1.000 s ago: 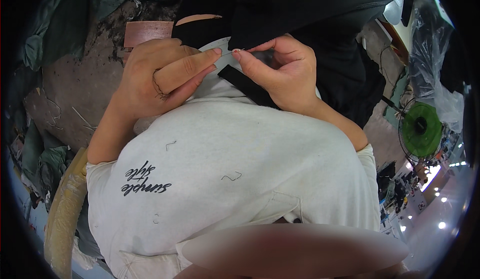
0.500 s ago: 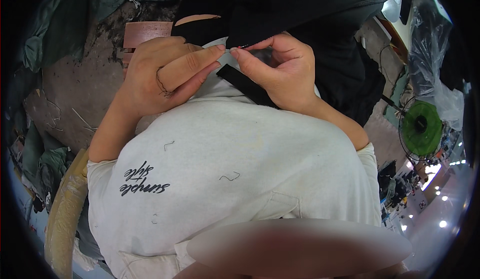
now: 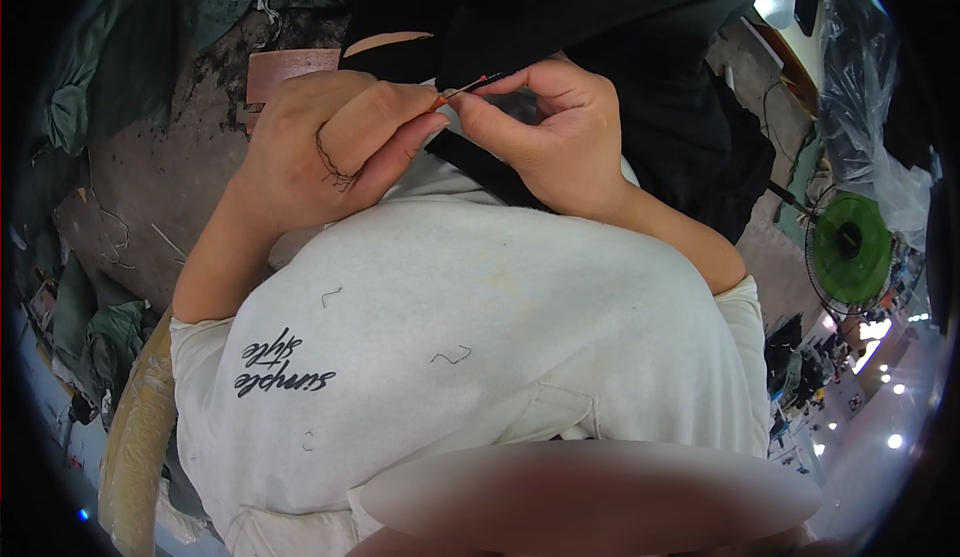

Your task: Using a seam ripper to remove stitches from a black piece of fabric.

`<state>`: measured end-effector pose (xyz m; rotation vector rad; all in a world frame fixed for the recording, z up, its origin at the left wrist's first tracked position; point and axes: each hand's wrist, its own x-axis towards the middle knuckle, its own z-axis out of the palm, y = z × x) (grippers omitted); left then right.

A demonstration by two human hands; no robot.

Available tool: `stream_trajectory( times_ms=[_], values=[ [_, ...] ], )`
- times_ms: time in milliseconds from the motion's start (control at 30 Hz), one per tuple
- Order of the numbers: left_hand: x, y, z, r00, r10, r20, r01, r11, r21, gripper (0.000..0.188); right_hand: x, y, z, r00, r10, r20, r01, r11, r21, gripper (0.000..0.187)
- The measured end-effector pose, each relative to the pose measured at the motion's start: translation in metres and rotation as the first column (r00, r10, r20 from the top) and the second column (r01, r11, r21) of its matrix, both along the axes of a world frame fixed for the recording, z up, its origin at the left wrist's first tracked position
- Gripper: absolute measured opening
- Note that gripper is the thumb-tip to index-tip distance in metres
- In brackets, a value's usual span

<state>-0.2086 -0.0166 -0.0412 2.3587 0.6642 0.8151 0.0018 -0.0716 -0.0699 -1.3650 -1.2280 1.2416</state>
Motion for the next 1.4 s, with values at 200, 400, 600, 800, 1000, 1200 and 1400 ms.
stream_trajectory(
  times_ms=[200, 400, 600, 800, 1000, 1200, 1400],
  values=[
    [0.004, 0.003, 0.001, 0.999, -0.033, -0.013, 0.034, 0.997, 0.065, 0.022, 0.001, -0.001, -0.002, 1.000, 0.008, -0.005, -0.008, 0.999, 0.040, 0.010],
    [0.007, 0.007, 0.002, 0.998, -0.048, -0.034, 0.052, 0.992, 0.114, 0.025, 0.004, 0.001, 0.001, 0.992, 0.037, 0.116, -0.053, 0.990, 0.132, 0.010],
    [0.012, 0.010, 0.003, 0.998, -0.051, -0.025, 0.054, 0.985, 0.162, 0.024, 0.006, 0.001, 0.001, 0.992, 0.040, 0.120, -0.059, 0.986, 0.154, 0.010],
    [0.018, 0.013, 0.003, 0.999, -0.046, -0.010, 0.047, 0.983, 0.176, 0.022, 0.006, 0.002, 0.000, 0.989, 0.049, 0.141, -0.072, 0.983, 0.168, 0.011],
    [0.025, 0.011, 0.007, 1.000, -0.014, 0.007, 0.013, 0.990, 0.142, 0.021, 0.005, 0.000, -0.001, 0.992, 0.033, 0.123, -0.055, 0.983, 0.174, 0.011],
    [0.034, 0.011, 0.009, 1.000, 0.027, 0.004, -0.028, 0.984, 0.176, 0.015, 0.004, 0.001, -0.002, 0.991, 0.048, 0.121, -0.070, 0.980, 0.184, 0.010],
    [0.044, 0.014, 0.009, 0.999, 0.038, 0.036, -0.043, 0.988, 0.145, 0.017, 0.005, 0.003, -0.006, 0.996, 0.051, 0.077, -0.068, 0.970, 0.235, 0.011]
  ],
)
